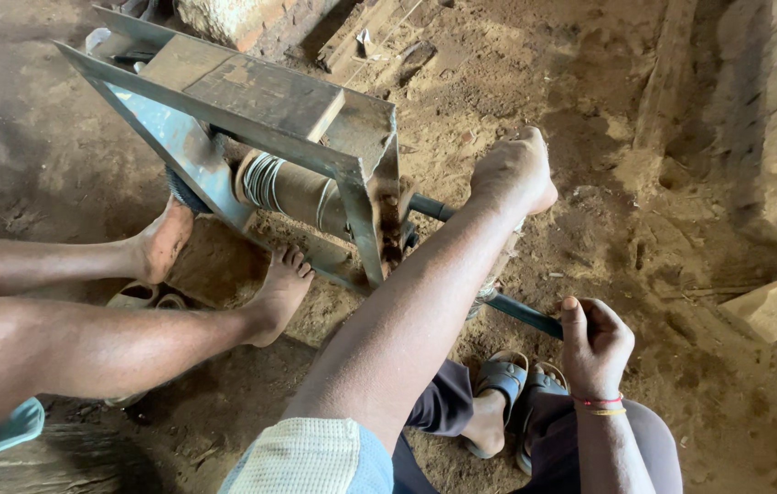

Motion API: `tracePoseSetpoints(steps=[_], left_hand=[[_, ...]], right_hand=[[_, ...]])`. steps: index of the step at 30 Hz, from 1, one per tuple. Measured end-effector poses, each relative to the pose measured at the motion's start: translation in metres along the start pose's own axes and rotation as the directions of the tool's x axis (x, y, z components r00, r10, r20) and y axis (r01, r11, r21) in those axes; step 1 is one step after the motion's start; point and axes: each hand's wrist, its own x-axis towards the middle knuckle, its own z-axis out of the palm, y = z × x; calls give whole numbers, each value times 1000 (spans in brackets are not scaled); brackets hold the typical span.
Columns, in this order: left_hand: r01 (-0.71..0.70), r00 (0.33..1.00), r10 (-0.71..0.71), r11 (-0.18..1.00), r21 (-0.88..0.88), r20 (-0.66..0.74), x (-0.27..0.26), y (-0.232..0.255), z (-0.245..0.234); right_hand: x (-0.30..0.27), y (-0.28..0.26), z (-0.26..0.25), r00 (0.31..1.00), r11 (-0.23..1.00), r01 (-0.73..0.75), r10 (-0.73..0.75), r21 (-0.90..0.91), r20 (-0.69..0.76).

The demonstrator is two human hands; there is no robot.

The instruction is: The person operates a manual winding machine to wind rope onto a wooden spindle by turning a handle and guiding the rope by hand.

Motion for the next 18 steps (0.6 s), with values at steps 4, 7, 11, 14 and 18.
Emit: tracePoseSetpoints(steps=[4,7,11,14,18], left_hand=[[-13,1000,13,1000,12,-16,2,-1,2],[-3,1000,3,1000,-25,9,6,-1,3],[-44,998,43,999,-7,-38,7,-4,8],[-28,999,27,999,-25,-21,9,-3,9],[-50,997,47,998,-42,-57,10,-8,15]], right_hand=[[1,0,0,1000,1000,7,-7,-13,4],[1,-4,-2,1000,996,7,-6,-93,14],[1,-10,-1,999,999,20,-18,-43,34],[2,-13,-1,999,999,14,-12,-53,49],[0,-9,2,999,999,-16,18,-45,41]])
